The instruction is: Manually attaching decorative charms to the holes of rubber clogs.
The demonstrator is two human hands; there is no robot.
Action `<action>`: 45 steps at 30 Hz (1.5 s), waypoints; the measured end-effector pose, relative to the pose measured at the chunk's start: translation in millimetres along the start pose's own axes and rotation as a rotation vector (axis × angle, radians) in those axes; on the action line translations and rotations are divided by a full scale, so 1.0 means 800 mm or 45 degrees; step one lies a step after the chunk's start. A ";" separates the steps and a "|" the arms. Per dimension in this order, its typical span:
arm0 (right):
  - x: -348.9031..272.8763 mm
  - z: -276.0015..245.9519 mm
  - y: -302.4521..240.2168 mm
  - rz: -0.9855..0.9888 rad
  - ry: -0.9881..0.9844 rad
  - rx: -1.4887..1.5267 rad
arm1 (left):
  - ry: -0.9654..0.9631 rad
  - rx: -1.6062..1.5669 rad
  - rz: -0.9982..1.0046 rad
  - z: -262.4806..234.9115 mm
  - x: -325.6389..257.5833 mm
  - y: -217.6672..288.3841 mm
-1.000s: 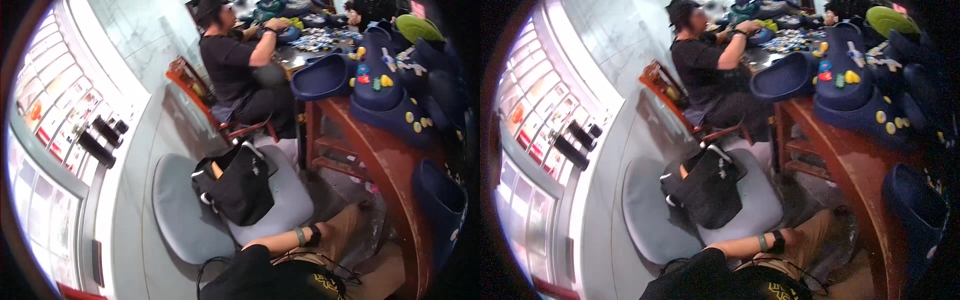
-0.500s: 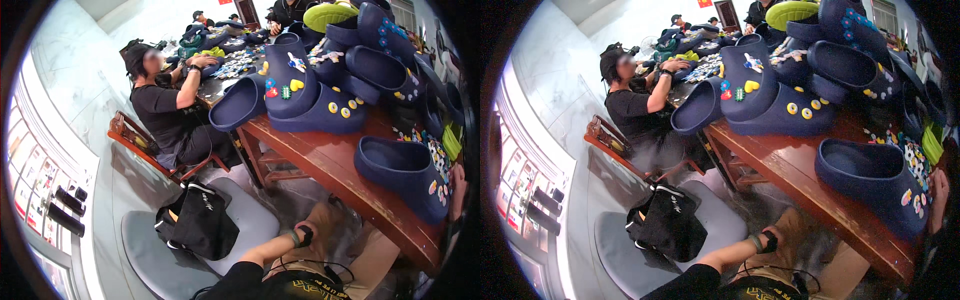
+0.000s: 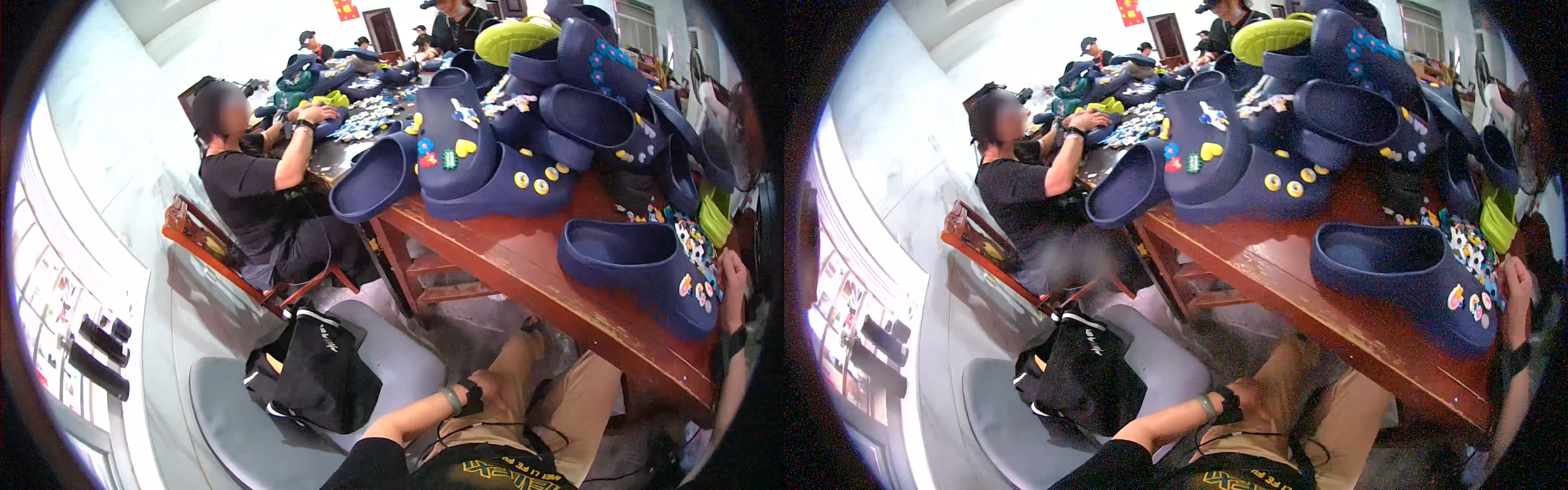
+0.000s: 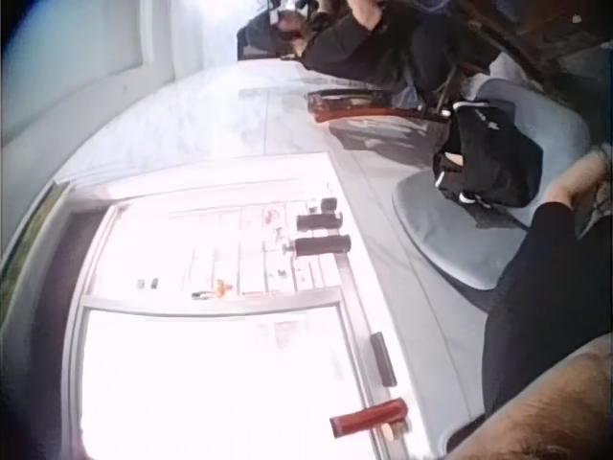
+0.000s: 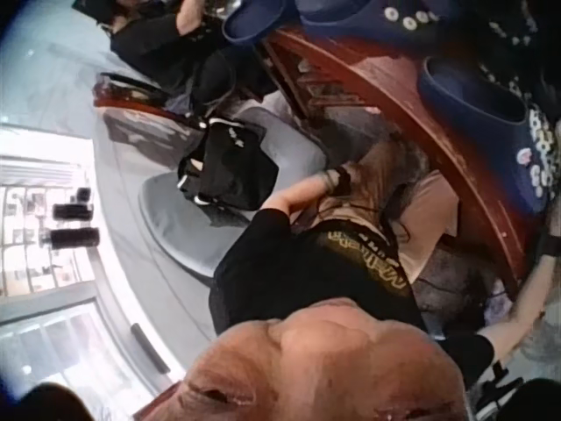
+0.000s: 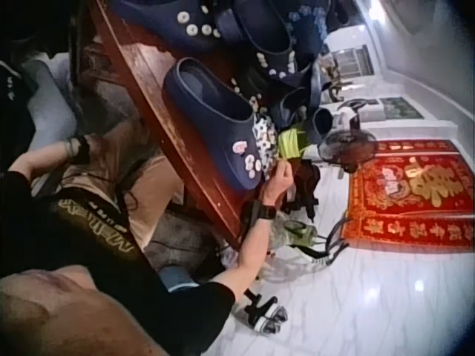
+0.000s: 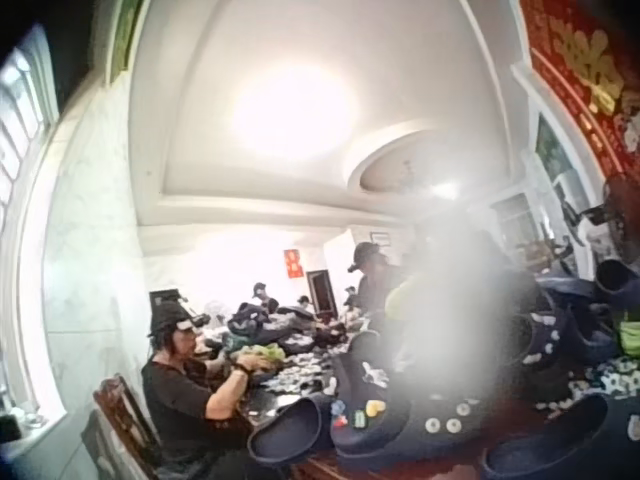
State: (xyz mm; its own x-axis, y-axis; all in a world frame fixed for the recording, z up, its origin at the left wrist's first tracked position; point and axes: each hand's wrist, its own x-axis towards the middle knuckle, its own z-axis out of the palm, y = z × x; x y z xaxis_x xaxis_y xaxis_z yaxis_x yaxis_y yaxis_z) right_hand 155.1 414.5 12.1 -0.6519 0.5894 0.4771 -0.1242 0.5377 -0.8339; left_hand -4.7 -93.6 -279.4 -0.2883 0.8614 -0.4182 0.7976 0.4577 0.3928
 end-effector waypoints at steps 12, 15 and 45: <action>-0.040 0.065 -0.074 -0.050 -0.142 0.074 | -0.121 0.106 -1.050 0.048 -0.190 -0.089; -0.065 0.060 -0.146 -0.173 -0.297 -0.095 | 0.000 0.015 -0.950 0.055 -0.175 -0.097; -0.072 0.044 -0.144 0.054 -0.519 -0.299 | -0.048 -0.049 -0.987 0.078 -0.160 -0.126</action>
State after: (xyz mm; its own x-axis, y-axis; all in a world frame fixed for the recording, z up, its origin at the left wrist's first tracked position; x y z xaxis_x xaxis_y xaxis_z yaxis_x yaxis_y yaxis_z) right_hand 181.0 297.4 70.8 -0.8992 0.3539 0.2571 0.0504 0.6677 -0.7427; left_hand -14.7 -263.9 -316.7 -0.7374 0.2845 -0.6126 0.3563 0.9343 0.0050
